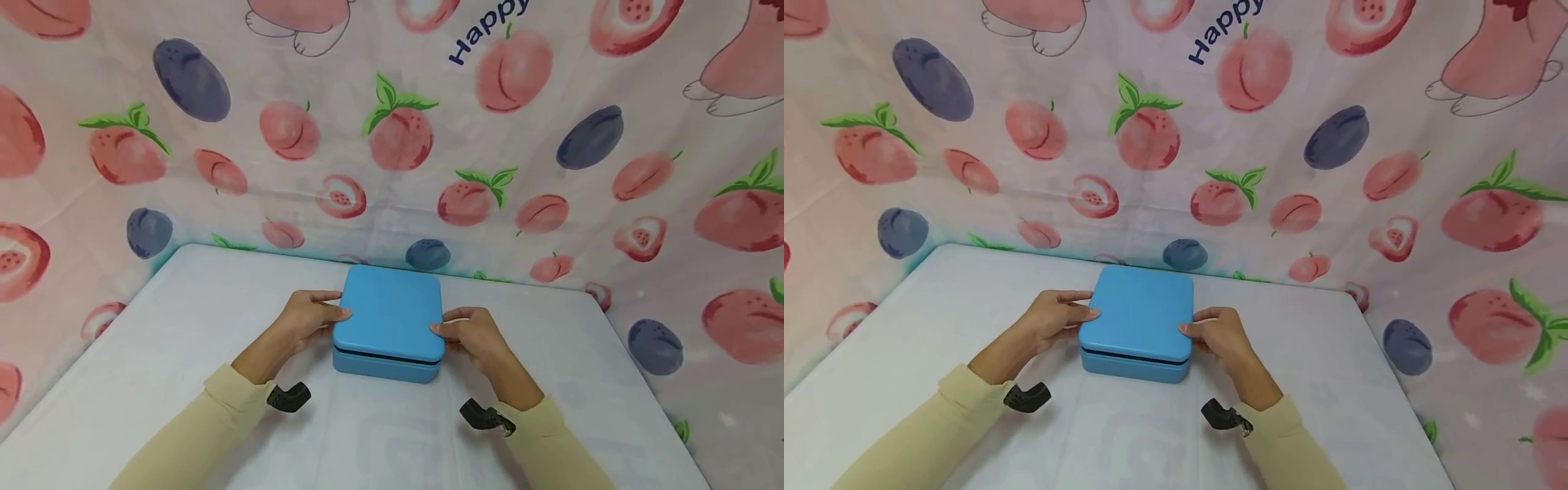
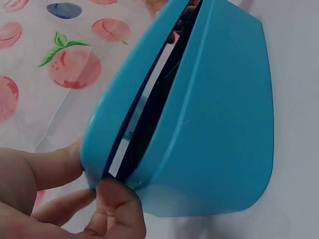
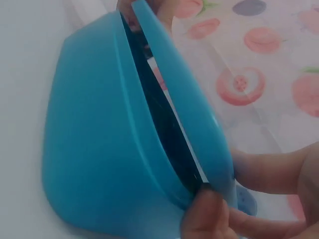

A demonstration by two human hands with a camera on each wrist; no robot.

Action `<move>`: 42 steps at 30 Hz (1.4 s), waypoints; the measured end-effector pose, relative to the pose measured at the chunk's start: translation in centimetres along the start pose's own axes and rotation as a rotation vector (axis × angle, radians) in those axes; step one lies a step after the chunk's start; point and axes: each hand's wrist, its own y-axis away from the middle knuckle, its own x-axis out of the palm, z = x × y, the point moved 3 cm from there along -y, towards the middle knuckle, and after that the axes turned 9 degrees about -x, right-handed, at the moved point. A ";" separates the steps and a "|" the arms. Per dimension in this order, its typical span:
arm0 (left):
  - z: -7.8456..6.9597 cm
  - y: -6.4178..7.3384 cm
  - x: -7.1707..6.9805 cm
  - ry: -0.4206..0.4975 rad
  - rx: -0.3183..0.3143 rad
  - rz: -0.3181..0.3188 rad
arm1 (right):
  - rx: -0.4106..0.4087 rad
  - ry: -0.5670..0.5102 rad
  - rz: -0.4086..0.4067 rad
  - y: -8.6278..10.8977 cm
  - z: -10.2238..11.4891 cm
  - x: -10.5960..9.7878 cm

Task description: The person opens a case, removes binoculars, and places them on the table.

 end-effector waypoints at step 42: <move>-0.9 1.6 -0.7 0.034 0.304 -0.060 | -0.236 -0.005 -0.022 1.7 2.2 1.3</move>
